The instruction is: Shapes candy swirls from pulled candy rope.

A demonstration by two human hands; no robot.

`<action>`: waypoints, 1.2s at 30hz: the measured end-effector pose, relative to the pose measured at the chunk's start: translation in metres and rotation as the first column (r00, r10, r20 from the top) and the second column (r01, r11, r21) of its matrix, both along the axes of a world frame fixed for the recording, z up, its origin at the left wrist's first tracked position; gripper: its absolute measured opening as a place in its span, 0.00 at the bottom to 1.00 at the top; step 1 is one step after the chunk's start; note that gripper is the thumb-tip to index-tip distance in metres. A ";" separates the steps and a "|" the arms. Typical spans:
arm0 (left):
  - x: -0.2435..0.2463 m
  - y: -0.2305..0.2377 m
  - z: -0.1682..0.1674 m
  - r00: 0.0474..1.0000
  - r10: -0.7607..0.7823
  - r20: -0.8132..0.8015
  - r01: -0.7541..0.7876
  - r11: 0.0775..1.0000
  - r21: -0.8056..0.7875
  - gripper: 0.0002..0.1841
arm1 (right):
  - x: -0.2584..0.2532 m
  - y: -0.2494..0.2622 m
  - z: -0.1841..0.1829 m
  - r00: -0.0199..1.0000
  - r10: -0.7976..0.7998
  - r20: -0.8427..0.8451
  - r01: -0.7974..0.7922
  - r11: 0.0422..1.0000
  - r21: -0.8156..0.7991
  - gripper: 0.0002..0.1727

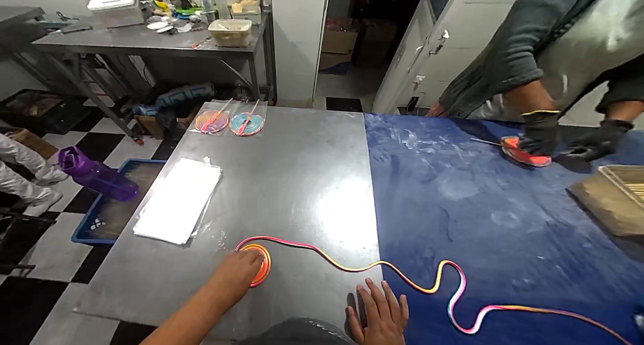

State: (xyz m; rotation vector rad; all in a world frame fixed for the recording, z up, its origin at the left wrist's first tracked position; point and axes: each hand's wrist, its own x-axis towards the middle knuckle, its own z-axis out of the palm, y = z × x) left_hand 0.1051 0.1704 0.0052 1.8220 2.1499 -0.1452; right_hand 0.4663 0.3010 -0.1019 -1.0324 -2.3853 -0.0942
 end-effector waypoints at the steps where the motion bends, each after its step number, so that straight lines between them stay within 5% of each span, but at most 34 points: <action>1: 0.002 0.002 -0.001 0.999 0.036 0.005 -0.035 0.997 -0.069 0.20 | 0.000 -0.001 0.002 1.000 -0.006 0.006 0.006 1.000 -0.004 0.29; 4: 0.004 0.023 0.019 0.969 0.224 -0.100 -0.246 0.886 -0.393 0.16 | 0.001 -0.003 0.006 0.999 -0.037 0.008 0.037 0.999 0.007 0.28; 6: -0.002 0.026 0.030 0.957 0.250 -0.149 -0.292 0.831 -0.474 0.24 | 0.001 -0.006 0.007 0.998 -0.067 -0.005 0.067 0.998 0.021 0.27; 9: -0.017 0.009 0.019 0.996 0.081 -0.045 -0.087 0.985 -0.151 0.15 | -0.001 -0.004 0.007 0.994 -0.108 -0.028 0.109 0.993 0.050 0.27; 11: -0.021 -0.002 -0.003 0.994 -0.104 0.020 0.103 0.994 0.018 0.20 | -0.002 -0.006 0.007 0.989 -0.144 -0.025 0.145 0.988 0.051 0.29; 14: -0.006 0.001 0.006 1.000 0.015 -0.004 -0.015 0.979 -0.205 0.18 | -0.003 -0.007 0.007 0.982 -0.188 -0.015 0.188 0.981 0.055 0.30; 16: 0.000 0.016 0.025 0.981 0.160 -0.110 -0.192 0.881 -0.432 0.16 | -0.003 -0.011 0.007 0.975 -0.223 -0.006 0.223 0.973 0.062 0.29; 18: -0.008 0.023 0.031 0.966 0.204 -0.157 -0.256 0.831 -0.494 0.23 | -0.003 -0.016 0.008 0.963 -0.268 0.022 0.266 0.962 0.056 0.30; 21: -0.022 0.015 0.021 0.999 -0.008 -0.038 0.000 0.978 -0.207 0.15 | -0.004 -0.025 0.008 0.933 -0.352 0.069 0.352 0.936 0.014 0.32; 23: -0.024 0.009 0.001 0.982 -0.186 0.040 0.188 0.981 -0.042 0.19 | -0.005 -0.033 0.007 0.923 -0.378 0.077 0.381 0.924 -0.021 0.32; 27: -0.005 0.030 0.017 0.999 0.028 -0.046 -0.045 0.909 -0.415 0.16 | -0.004 -0.033 0.006 0.929 -0.362 0.083 0.365 0.930 -0.034 0.31; 29: -0.009 0.041 0.026 0.992 0.090 -0.089 -0.122 0.859 -0.497 0.23 | -0.003 -0.033 0.008 0.927 -0.362 0.102 0.369 0.927 -0.064 0.33; 33: -0.026 0.032 0.008 0.975 -0.212 0.061 0.215 0.975 -0.054 0.14 | -0.002 -0.029 0.008 0.932 -0.352 0.087 0.358 0.931 -0.070 0.32; 36: -0.013 0.027 -0.010 0.960 -0.266 0.091 0.268 0.963 -0.014 0.18 | -0.001 -0.029 0.006 0.935 -0.344 0.085 0.349 0.935 -0.061 0.32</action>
